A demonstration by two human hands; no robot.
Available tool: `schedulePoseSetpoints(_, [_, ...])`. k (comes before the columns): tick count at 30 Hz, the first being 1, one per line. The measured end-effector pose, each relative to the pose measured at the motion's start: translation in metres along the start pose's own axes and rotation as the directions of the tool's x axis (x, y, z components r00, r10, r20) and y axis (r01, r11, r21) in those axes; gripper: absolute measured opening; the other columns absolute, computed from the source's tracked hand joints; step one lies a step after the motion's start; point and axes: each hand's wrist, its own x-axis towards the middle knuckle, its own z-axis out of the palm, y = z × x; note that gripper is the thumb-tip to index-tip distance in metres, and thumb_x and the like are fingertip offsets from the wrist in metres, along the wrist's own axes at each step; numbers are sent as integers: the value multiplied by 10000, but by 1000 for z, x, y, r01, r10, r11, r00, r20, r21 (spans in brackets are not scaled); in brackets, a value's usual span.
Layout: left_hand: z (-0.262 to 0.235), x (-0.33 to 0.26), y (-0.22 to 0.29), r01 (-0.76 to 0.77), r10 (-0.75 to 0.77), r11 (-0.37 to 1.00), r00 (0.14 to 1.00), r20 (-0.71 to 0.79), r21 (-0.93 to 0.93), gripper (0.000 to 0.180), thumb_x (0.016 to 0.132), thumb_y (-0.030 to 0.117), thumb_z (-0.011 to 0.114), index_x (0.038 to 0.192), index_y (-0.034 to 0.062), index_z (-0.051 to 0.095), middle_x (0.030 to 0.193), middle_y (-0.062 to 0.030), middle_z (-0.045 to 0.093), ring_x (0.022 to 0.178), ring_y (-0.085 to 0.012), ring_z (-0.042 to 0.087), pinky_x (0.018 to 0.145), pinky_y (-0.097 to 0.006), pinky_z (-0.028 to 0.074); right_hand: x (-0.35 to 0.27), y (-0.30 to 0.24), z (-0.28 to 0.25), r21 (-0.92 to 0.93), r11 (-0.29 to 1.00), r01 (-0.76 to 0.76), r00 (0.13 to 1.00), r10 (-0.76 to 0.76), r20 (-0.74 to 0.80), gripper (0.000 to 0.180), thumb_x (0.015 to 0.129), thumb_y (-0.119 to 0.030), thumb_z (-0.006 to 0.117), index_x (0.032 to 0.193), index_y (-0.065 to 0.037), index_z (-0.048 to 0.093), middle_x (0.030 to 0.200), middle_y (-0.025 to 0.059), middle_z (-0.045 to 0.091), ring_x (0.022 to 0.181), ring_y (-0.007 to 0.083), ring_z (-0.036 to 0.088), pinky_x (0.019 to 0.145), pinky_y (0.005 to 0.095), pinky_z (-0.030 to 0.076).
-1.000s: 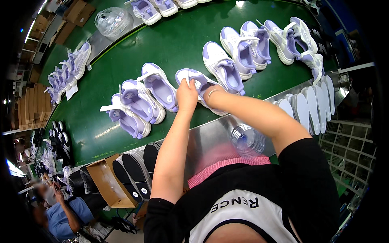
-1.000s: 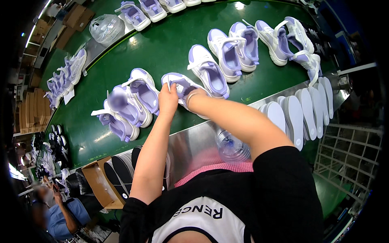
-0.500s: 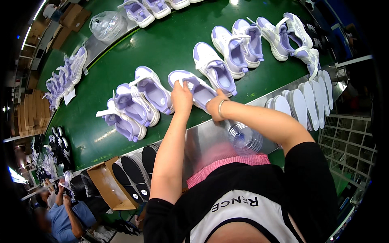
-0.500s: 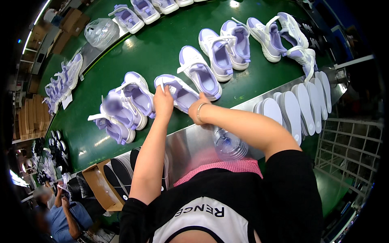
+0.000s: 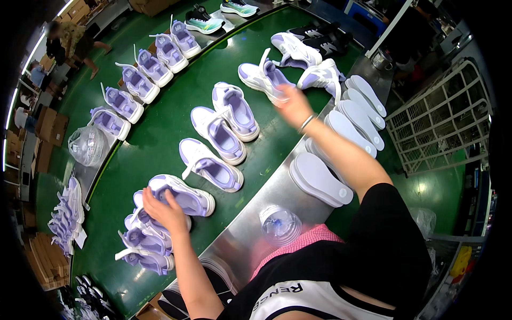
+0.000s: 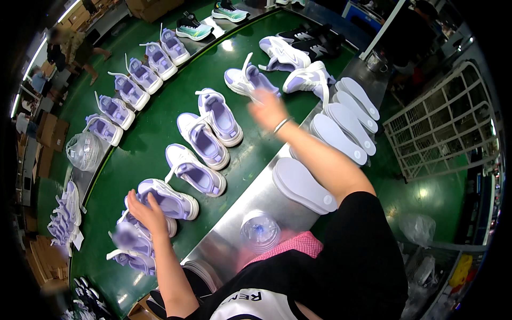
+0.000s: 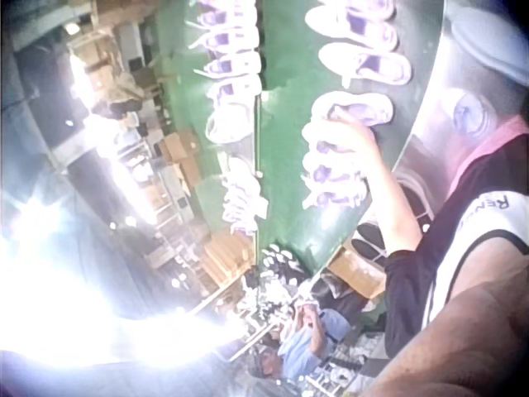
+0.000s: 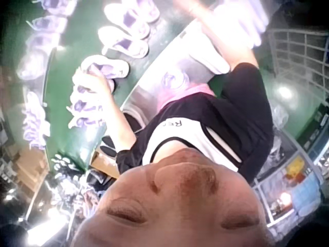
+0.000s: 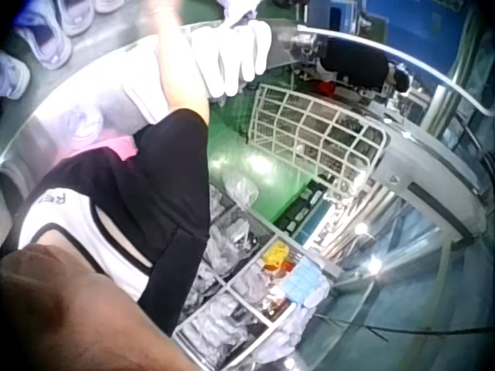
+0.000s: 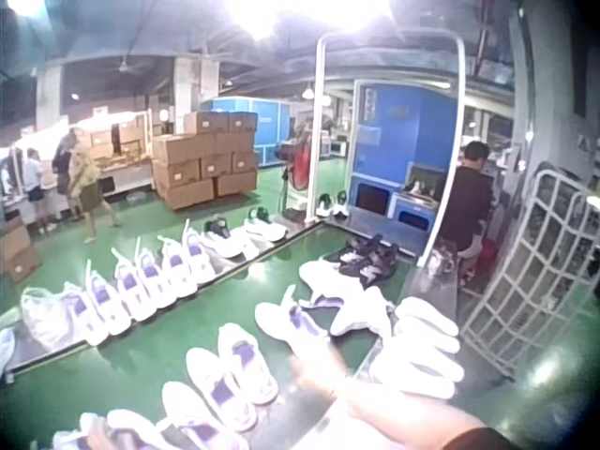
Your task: The person picks up several black shoe insoles from a table, walks over to storage shelves and bins, places the insoles into plastic bags, ties the bags, and puts them into a large cardboard box before returning to a conveyor line to pick up and organize white and purple sneakers.
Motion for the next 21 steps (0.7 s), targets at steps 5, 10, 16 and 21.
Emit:
schedulePoseSetpoints(5, [20, -46, 64, 316, -79, 820, 888, 453, -476, 543, 747, 156, 584, 1162, -63, 310, 1174, -214, 365, 1099, -347, 348, 930, -398, 276, 67, 170, -63, -178, 746, -641, 673, 437, -597, 476, 656, -196, 554, 1103, -49, 481, 1032, 195, 545, 968, 351, 512, 859, 383, 389])
schedulePoseSetpoints(10, [71, -65, 68, 381, -146, 832, 852, 503, -403, 625, 751, 132, 537, 1224, -75, 184, 1231, -266, 265, 1153, -383, 270, 972, -412, 214, 82, 222, -77, -114, 675, -729, 642, 618, -454, 576, 593, -183, 621, 1122, -27, 453, 1109, 191, 504, 1037, 322, 484, 891, 351, 369])
schedulePoseSetpoints(16, [83, -73, 54, 491, -207, 779, 789, 579, -390, 637, 731, 80, 496, 1226, -107, 140, 1235, -293, 232, 1163, -402, 248, 991, -409, 190, 137, 222, -80, 151, 795, -587, 792, 603, -96, 470, 636, -165, 645, 1040, 14, 485, 845, 138, 573, 767, 249, 560, 710, 328, 460])
schedulePoseSetpoints(21, [83, -64, 53, 539, -258, 780, 740, 621, -318, 682, 708, 87, 511, 1222, -147, 129, 1233, -329, 233, 1164, -420, 248, 996, -390, 190, 183, 120, -68, 681, 420, -599, 761, 563, 322, 537, 755, -352, 586, 1158, -46, 406, 989, 128, 556, 891, 243, 546, 733, 385, 438])
